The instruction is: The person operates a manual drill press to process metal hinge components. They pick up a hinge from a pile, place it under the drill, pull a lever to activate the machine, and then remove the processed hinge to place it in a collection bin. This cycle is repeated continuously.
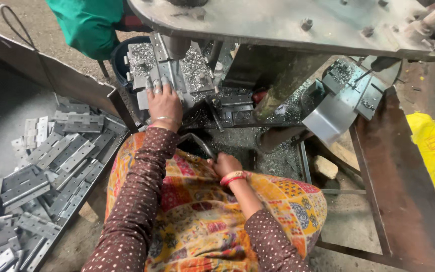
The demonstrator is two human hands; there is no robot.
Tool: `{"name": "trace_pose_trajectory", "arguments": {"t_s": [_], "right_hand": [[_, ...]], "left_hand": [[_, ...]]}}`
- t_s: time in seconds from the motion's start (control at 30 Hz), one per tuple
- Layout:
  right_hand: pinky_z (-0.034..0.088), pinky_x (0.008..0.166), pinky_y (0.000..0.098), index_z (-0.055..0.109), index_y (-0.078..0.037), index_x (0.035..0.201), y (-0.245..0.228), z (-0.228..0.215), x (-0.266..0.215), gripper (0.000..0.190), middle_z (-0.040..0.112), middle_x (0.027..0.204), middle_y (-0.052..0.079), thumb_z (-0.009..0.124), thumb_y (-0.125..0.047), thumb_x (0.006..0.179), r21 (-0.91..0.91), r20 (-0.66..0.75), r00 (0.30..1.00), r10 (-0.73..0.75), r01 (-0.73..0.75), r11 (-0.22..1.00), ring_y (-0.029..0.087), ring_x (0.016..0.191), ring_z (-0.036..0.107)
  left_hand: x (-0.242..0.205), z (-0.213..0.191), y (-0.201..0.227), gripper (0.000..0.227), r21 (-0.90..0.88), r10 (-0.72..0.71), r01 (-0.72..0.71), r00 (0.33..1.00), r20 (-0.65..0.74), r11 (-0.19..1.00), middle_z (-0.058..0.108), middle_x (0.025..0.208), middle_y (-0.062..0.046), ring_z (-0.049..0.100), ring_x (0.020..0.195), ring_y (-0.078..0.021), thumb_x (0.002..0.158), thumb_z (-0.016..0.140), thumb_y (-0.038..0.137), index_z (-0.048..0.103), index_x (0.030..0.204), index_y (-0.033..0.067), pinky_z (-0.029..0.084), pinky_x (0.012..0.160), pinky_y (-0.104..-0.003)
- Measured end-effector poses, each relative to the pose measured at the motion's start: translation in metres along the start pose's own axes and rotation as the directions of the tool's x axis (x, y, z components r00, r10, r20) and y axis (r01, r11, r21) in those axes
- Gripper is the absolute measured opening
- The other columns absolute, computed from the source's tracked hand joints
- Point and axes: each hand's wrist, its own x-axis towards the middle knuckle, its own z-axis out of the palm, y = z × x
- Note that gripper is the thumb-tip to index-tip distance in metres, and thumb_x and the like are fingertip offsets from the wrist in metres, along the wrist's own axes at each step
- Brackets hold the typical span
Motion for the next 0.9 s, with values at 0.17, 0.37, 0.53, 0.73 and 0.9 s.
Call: {"name": "trace_pose_trajectory", "arguments": {"t_s": [0.17, 0.37, 0.53, 0.73, 0.9], "right_hand": [[0.057, 0.081, 0.0507, 0.072, -0.005, 0.102, -0.012, -0.045, 0.025, 0.049, 0.073, 0.094, 0.023, 0.064, -0.052, 0.090, -0.097, 0.095, 0.995, -0.043, 0.052, 0.994, 0.041, 0.089, 0.073], [0.057, 0.083, 0.0494, 0.075, -0.006, 0.101, -0.008, -0.021, 0.006, 0.048, 0.073, 0.094, 0.023, 0.063, -0.053, 0.093, 0.030, 0.111, 0.993, 0.023, -0.027, 0.999, 0.040, 0.089, 0.074], [0.057, 0.083, 0.0494, 0.074, -0.002, 0.098, 0.000, 0.001, 0.002, 0.053, 0.073, 0.095, 0.023, 0.066, -0.055, 0.092, -0.008, 0.038, 0.999, -0.013, 0.014, 1.000, 0.041, 0.090, 0.071], [0.057, 0.082, 0.0498, 0.075, -0.006, 0.101, -0.011, -0.043, 0.033, 0.049, 0.073, 0.095, 0.021, 0.068, -0.053, 0.089, -0.116, 0.066, 0.996, -0.058, 0.065, 0.991, 0.040, 0.089, 0.072], [0.058, 0.080, 0.0500, 0.074, -0.005, 0.098, -0.003, -0.016, 0.012, 0.047, 0.074, 0.090, 0.023, 0.066, -0.051, 0.090, -0.051, -0.004, 0.999, -0.053, 0.053, 0.997, 0.040, 0.085, 0.073]], "left_hand": [[0.025, -0.008, -0.003, 0.035, 0.047, 0.014, -0.014, 1.000, 0.011, 0.999, 0.046, 0.154, -0.013, 0.039, 0.143, -0.0293, 0.098, 0.055, 0.024, 0.069, 0.127, 0.0115, 0.026, 0.118, -0.054], [0.037, -0.015, -0.007, 0.033, 0.047, 0.000, 0.000, 1.000, 0.002, 0.999, 0.044, 0.156, -0.011, 0.039, 0.145, -0.0275, 0.100, 0.054, 0.024, 0.069, 0.127, 0.0110, 0.028, 0.116, -0.053], [0.015, -0.005, -0.015, 0.037, 0.029, 0.050, -0.049, 0.998, -0.042, 0.998, 0.042, 0.159, -0.012, 0.039, 0.145, -0.0267, 0.097, 0.057, 0.022, 0.068, 0.130, 0.0094, 0.028, 0.118, -0.052], [0.041, -0.006, -0.016, 0.043, 0.042, 0.052, -0.050, 0.998, -0.032, 0.998, 0.042, 0.155, -0.011, 0.038, 0.142, -0.0253, 0.092, 0.058, 0.021, 0.064, 0.133, 0.0080, 0.028, 0.113, -0.052], [0.053, -0.015, -0.017, 0.032, 0.006, 0.027, -0.028, 0.999, 0.035, 1.000, 0.042, 0.158, -0.009, 0.038, 0.145, -0.0253, 0.098, 0.055, 0.020, 0.070, 0.125, 0.0110, 0.027, 0.117, -0.050]]}}
